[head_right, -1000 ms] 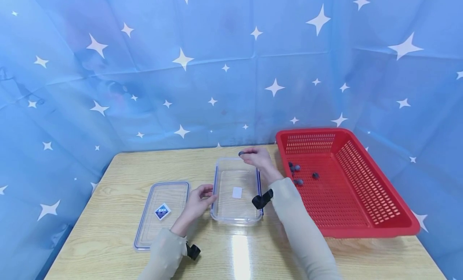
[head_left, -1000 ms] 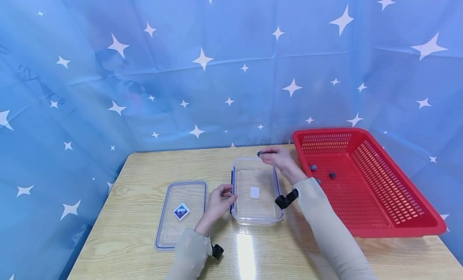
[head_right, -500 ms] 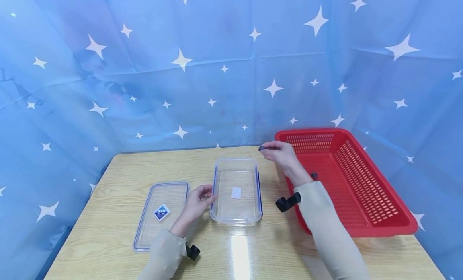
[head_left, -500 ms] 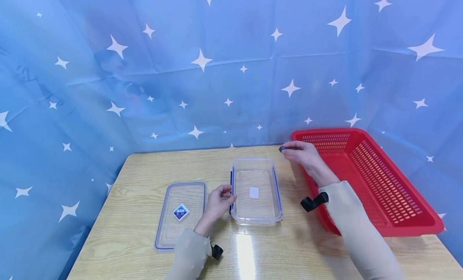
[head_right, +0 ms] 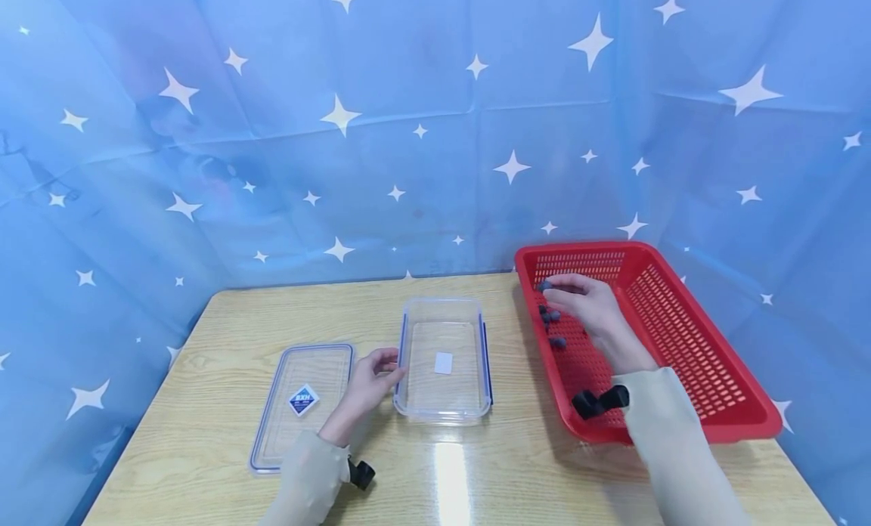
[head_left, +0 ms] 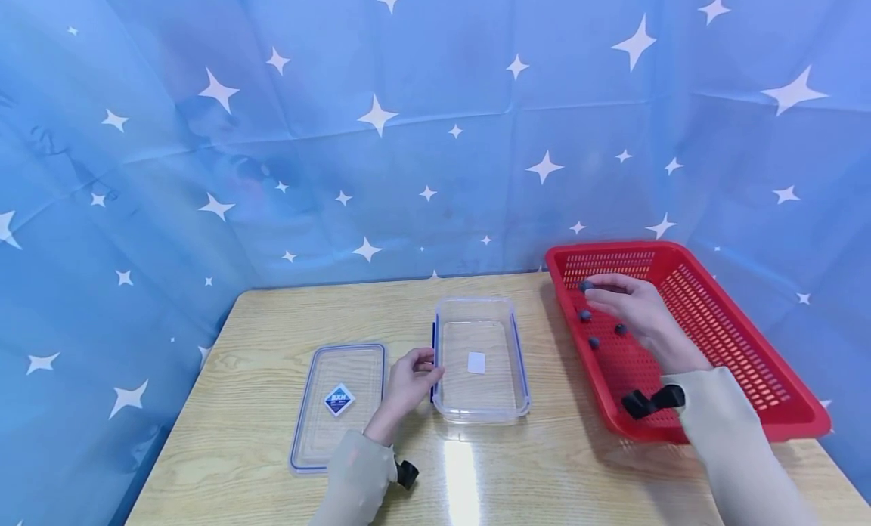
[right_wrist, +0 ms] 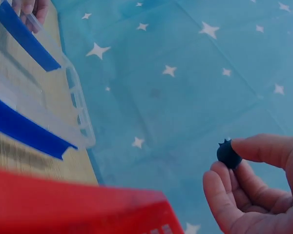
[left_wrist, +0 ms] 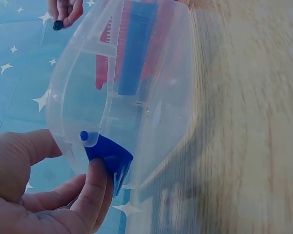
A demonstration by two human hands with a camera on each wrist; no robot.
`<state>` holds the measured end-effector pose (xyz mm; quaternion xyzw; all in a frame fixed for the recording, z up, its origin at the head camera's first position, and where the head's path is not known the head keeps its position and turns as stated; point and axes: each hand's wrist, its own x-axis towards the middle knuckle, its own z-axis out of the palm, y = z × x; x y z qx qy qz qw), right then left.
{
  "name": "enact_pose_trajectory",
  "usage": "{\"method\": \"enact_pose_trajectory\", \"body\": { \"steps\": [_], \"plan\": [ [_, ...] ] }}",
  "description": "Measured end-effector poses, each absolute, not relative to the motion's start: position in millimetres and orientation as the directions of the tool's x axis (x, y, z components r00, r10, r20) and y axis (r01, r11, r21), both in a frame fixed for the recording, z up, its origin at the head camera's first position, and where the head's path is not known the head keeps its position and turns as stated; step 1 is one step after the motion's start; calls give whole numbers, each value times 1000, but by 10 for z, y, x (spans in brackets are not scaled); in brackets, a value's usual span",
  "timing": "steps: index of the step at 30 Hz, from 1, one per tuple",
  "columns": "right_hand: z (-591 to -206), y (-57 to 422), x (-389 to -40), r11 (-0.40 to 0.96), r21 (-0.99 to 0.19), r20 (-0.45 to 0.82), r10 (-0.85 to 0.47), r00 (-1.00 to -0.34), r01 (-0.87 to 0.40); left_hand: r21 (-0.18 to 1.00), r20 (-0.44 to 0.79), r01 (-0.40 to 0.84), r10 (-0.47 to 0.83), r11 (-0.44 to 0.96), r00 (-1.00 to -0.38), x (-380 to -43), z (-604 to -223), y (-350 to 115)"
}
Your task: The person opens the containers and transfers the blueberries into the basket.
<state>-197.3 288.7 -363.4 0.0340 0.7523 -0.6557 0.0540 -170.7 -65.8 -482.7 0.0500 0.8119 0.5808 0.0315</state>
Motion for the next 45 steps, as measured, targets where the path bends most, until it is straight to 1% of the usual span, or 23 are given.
{"method": "enact_pose_trajectory", "body": {
  "steps": [1, 4, 7, 11, 16, 24, 28, 33, 36, 40, 45],
  "plan": [
    [-3638, 2927, -1955, 79, -991, -115, -31, -993, 112, 947, 7, 45, 117, 319, -993, -1708, -4826, -660],
    [-3658, 3050, -1900, -39, -996, -77, -56, -995, 80, 945, 12, 48, 115, 324, -993, -1709, -4830, -661],
    [-3694, 3165, -1859, -110, -992, -48, -59, -997, 54, 946, 10, 47, 115, 321, -993, -1706, -4835, -659],
    [-3761, 3325, -1797, -118, -991, -53, -36, -998, 57, 948, 9, 47, 121, 315, -993, -1704, -4836, -655],
    [-3850, 3499, -1757, -177, -984, -23, -30, -999, 28, 948, 7, 44, 121, 314, -993, -1711, -4835, -654],
    [-3964, 3718, -1806, -256, -967, 16, -34, -999, -7, 943, 14, 51, 116, 330, -993, -1716, -4833, -662],
    [-4015, 3803, -1878, -251, -966, 89, -76, -993, -67, 944, 15, 54, 120, 327, -993, -1712, -4834, -666],
    [-4095, 3891, -1999, -290, -948, 197, -198, -960, -135, 944, 10, 49, 119, 327, -993, -1712, -4830, -675],
    [-4157, 3933, -2072, -336, -934, 227, -295, -928, -121, 944, 9, 47, 119, 328, -993, -1714, -4828, -678],
    [-4219, 3975, -2138, -359, -931, 214, -383, -899, -69, 942, 12, 50, 118, 331, -993, -1713, -4830, -678],
    [-4257, 3995, -2180, -375, -926, 211, -419, -883, -44, 943, 8, 46, 114, 329, -993, -1713, -4831, -676]
  ]
}}
